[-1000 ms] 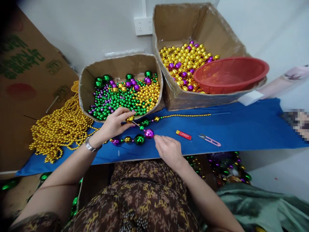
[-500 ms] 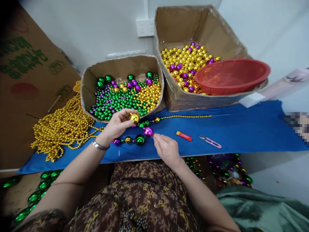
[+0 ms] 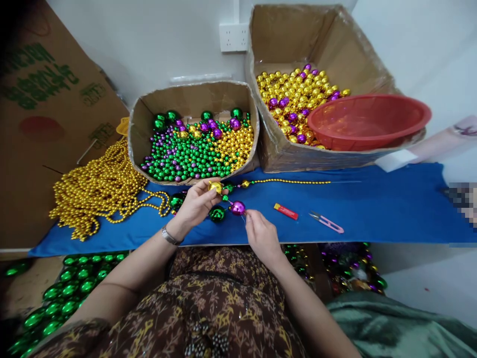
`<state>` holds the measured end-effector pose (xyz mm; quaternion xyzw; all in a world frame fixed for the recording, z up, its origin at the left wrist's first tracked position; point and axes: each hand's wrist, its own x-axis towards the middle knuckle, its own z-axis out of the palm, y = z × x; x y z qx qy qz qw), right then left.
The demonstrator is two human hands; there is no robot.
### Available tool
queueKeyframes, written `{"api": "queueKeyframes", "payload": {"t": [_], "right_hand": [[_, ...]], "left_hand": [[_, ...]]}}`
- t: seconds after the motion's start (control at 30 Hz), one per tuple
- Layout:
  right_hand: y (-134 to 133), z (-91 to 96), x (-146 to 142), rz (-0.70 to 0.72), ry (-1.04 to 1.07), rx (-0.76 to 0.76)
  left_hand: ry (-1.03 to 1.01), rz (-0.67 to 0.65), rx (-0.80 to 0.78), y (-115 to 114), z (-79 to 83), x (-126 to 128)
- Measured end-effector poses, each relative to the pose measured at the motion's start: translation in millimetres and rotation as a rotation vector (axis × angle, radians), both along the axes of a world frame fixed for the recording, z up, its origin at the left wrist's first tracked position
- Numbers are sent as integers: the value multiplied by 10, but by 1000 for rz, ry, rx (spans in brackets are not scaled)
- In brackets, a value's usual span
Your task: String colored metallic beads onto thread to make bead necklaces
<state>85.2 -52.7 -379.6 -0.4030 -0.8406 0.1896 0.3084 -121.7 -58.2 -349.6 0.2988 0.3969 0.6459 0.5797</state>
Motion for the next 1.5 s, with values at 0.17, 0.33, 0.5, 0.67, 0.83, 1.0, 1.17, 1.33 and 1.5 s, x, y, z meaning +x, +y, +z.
{"api": "queueKeyframes", "payload": {"t": [0.17,0.33,0.5,0.67,0.83,1.0,1.17,1.33,1.5], "right_hand": [[-21,27,-26,62,29,-5],[-9,-12,-14,27,45,43],[-19,-24,-23,24,106,46],[-35,-38,-22,30,104,35],[-60,-19,-28,58,116,-19],[-63,-16,-27,68,122,-39],[-68,-29,-18,73,90,-26],[-80,0,-23,74,96,-17],[-48,72,-23,80,131,10]], "left_hand": [[-89,25,-42,12,-11,-59],[-134,10,-59,-23,-25,-87],[-74,48,-33,-79,-53,-63],[76,115,15,-129,-68,-53],[-32,62,-17,-140,-61,-83],[-62,48,-23,-155,-70,-80],[-46,62,-20,-172,-71,-68],[-61,43,-28,-167,-42,-89],[47,26,16,-143,67,-129]]}}
